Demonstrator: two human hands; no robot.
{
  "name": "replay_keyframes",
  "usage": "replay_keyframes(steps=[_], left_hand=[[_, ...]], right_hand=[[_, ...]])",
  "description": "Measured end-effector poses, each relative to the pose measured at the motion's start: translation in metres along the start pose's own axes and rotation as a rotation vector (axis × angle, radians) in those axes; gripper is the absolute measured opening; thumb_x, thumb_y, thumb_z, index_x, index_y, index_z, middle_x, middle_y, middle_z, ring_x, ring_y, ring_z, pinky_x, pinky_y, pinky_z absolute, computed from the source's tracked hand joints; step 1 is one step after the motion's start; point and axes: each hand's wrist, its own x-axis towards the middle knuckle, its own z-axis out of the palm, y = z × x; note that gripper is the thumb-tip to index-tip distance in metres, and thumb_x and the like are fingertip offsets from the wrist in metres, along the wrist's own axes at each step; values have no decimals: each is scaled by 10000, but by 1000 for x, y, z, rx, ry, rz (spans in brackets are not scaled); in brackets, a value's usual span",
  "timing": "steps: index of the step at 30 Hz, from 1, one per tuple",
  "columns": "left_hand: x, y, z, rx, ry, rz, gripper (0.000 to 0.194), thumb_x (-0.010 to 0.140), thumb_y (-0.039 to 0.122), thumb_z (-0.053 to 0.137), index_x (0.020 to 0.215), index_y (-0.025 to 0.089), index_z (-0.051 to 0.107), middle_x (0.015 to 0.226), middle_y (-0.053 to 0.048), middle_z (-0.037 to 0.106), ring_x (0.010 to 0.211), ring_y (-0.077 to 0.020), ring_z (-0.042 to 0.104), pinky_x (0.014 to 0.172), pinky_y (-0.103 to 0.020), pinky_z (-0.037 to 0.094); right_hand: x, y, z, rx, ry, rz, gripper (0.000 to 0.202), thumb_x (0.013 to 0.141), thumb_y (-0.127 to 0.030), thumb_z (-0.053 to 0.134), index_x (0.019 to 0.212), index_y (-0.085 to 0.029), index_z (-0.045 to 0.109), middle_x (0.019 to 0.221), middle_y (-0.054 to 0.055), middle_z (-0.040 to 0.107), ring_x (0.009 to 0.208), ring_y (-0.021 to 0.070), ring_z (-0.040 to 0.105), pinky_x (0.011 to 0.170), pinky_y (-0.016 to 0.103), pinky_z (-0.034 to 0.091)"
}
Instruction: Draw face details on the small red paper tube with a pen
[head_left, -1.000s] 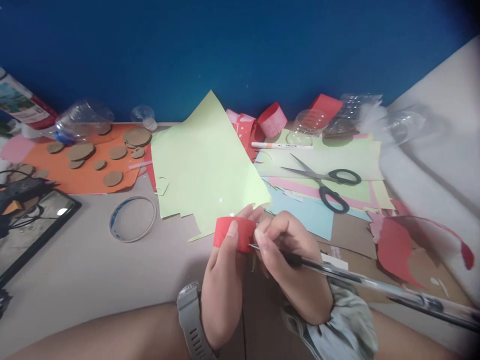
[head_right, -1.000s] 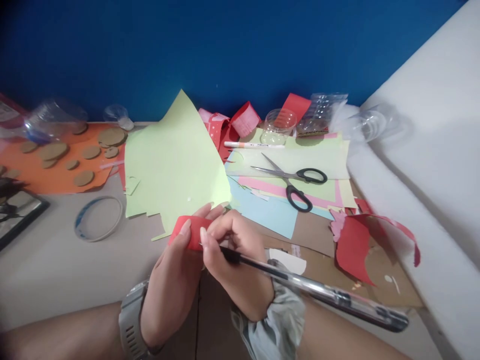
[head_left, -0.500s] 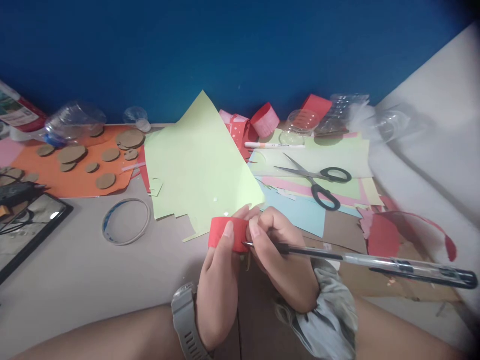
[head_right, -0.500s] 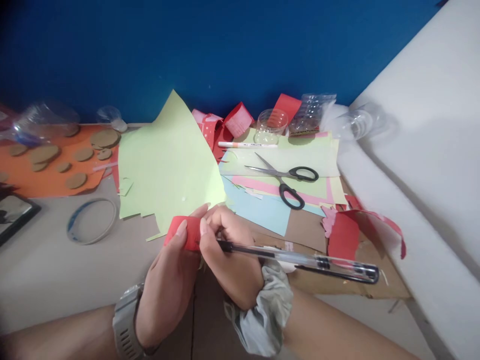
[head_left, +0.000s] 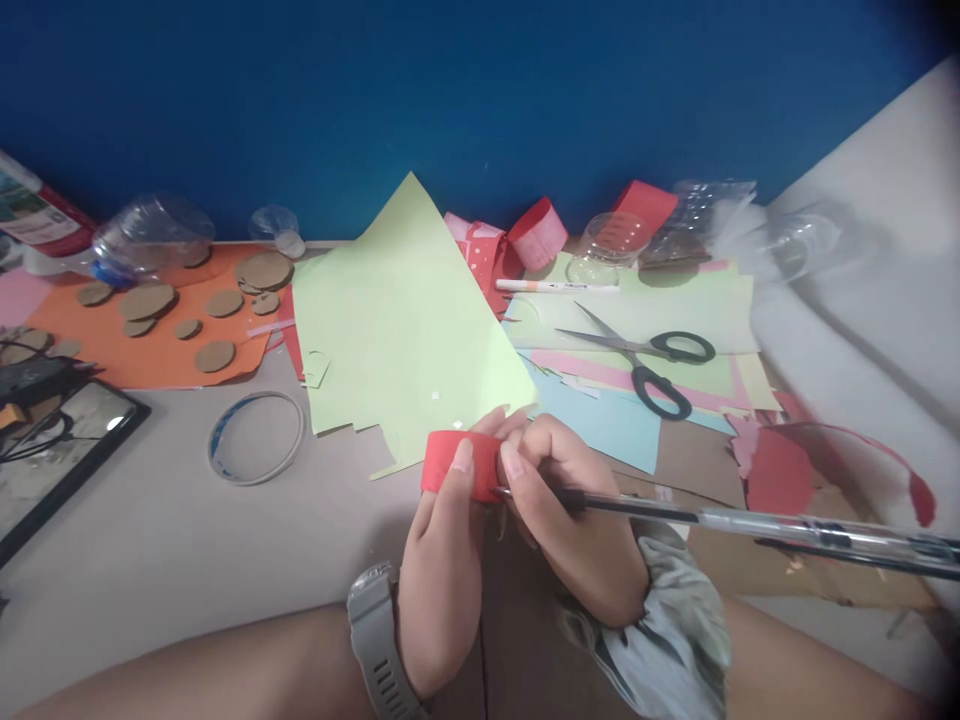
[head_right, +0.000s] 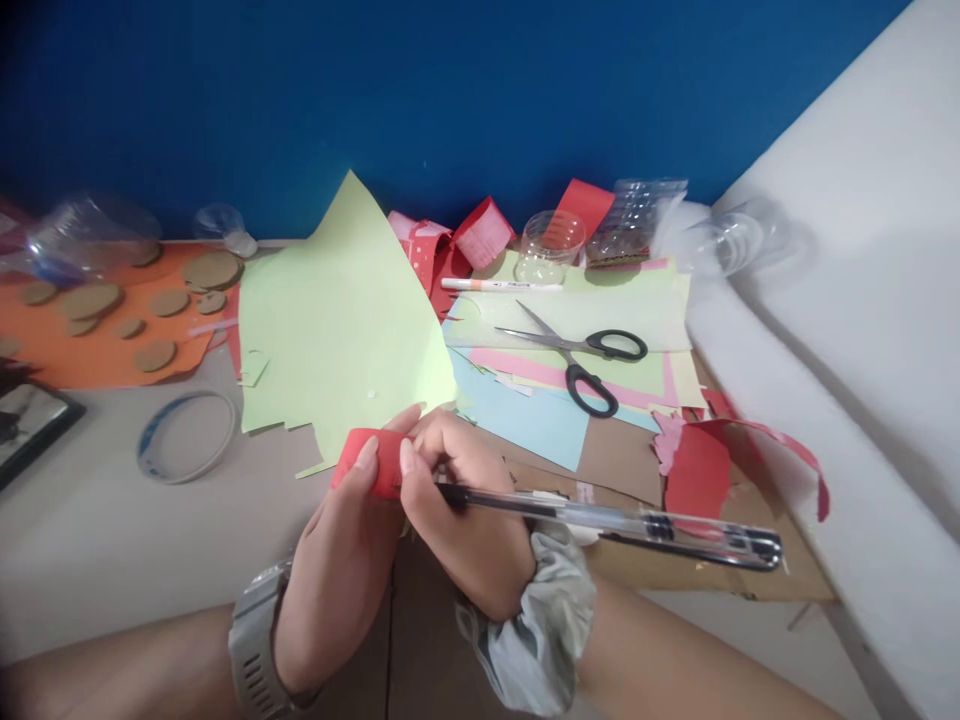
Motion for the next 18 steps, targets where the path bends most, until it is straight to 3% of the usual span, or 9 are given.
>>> replay_keyframes(steps=[12,18], left_hand=[[-2,1,0,69,16,29,347,1113,475,562,1257,355,854,1440,45,797,1558,-270,554,1381,-449,320],[0,2,3,40,18,9,345,1102,470,578,1254,338,859,1424,30,804,1566,-281,547,1360,-438,374]], right_hand=[[-2,6,0,-96,-14,-152,327,1030,-172,592,740,-250,463,659,-71,444,559,119,410,530,261,364],[-2,6,0,-114,4,-149,317,1032,-193,588,742,-251,474,672,-61,485,590,126,456,555,262,399]])
